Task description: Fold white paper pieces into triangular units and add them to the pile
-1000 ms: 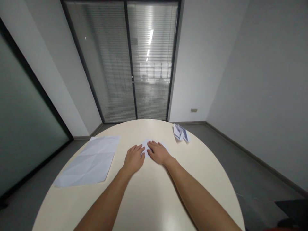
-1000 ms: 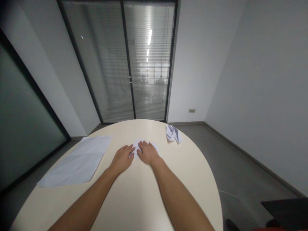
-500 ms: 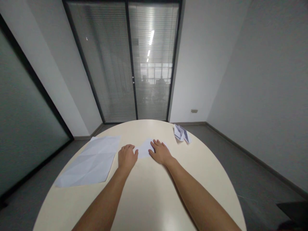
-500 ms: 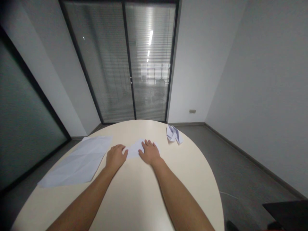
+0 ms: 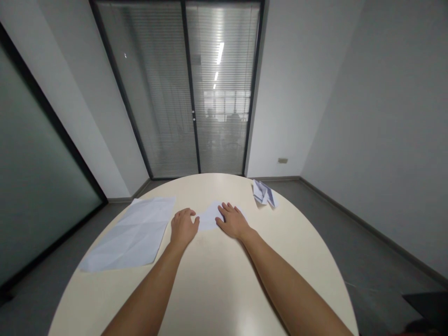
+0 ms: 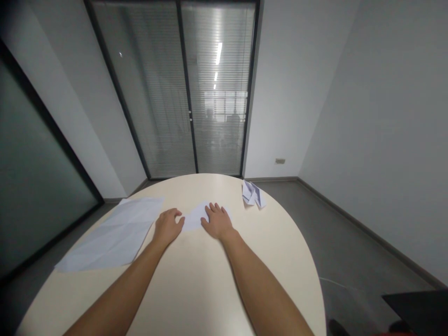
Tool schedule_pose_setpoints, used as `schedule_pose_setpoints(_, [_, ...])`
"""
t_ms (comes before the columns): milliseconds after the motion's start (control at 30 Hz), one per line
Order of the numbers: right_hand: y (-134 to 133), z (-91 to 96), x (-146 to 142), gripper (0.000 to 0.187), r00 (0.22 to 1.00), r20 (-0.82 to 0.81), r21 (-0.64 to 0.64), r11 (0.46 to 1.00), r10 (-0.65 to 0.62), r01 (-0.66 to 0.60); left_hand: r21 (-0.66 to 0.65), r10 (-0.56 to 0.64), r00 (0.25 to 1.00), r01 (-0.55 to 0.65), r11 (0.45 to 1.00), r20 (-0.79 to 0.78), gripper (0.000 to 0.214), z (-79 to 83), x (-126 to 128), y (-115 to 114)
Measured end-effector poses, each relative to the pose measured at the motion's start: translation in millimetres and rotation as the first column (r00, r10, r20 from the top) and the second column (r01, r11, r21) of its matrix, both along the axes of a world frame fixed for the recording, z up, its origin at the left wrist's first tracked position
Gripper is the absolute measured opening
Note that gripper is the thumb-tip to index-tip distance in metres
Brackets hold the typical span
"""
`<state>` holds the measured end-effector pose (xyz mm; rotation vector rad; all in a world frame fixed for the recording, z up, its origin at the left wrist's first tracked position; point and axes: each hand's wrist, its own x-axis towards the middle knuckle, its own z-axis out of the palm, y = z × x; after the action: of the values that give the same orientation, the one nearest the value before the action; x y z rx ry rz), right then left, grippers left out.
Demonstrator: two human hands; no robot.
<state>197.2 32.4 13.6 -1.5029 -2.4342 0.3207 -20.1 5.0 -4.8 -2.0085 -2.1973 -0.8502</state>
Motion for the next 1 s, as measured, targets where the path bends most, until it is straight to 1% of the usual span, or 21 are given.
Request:
schedule_pose_setpoints(67, [-0.2,0.2,-0.3,0.063,1.000,-0.001,-0.002,1.000,0.002,-0.002,0.007,-0.011,1.000,0.011,1.000,0.005,0.019,-1.0,0.0,0.6])
schedule_pose_setpoints(200, [0.3,-0.3,-0.5,0.064,1.000,0.002,-0.011,1.000,0.010,-0.010,0.018,-0.014,1.000,0.014,1.000,0.014,0.025,-2.5,-1.0,2.6])
schedule_pose_setpoints(333, [0.7,-0.9,0.6,0.064,1.000,-0.005,-0.003,1.000,0.019,-0.019,-0.001,-0.030,0.997,0.030,1.000,0.066,0.021,-1.6,-8.6,6.2])
schedule_pose_setpoints(500, [0.7,-0.6,1.8,0.062,0.999,-0.003,0.005,0.999,0.032,-0.032,0.004,-0.143,0.985,0.143,0.990,0.093,0.019,-2.2,-23.6,10.4])
schedule_pose_setpoints(567, [0.6,-0.3,1.7,0.061,0.999,0.003,0.007,0.999,0.032,-0.032,0.015,-0.169,0.982,0.168,0.986,0.087,0.017,-2.8,-25.6,10.2])
schedule_pose_setpoints(800, [0.4,-0.1,1.0,0.062,1.000,0.010,0.002,1.000,0.027,-0.027,0.033,-0.151,0.988,0.150,0.988,0.042,0.008,-3.8,-21.4,8.1])
schedule_pose_setpoints(1000, [1.3,-1.4,1.1,0.063,0.999,0.001,0.009,0.999,0.034,-0.034,0.046,-0.155,0.987,0.153,0.987,0.044,0.008,-6.4,-22.0,9.4])
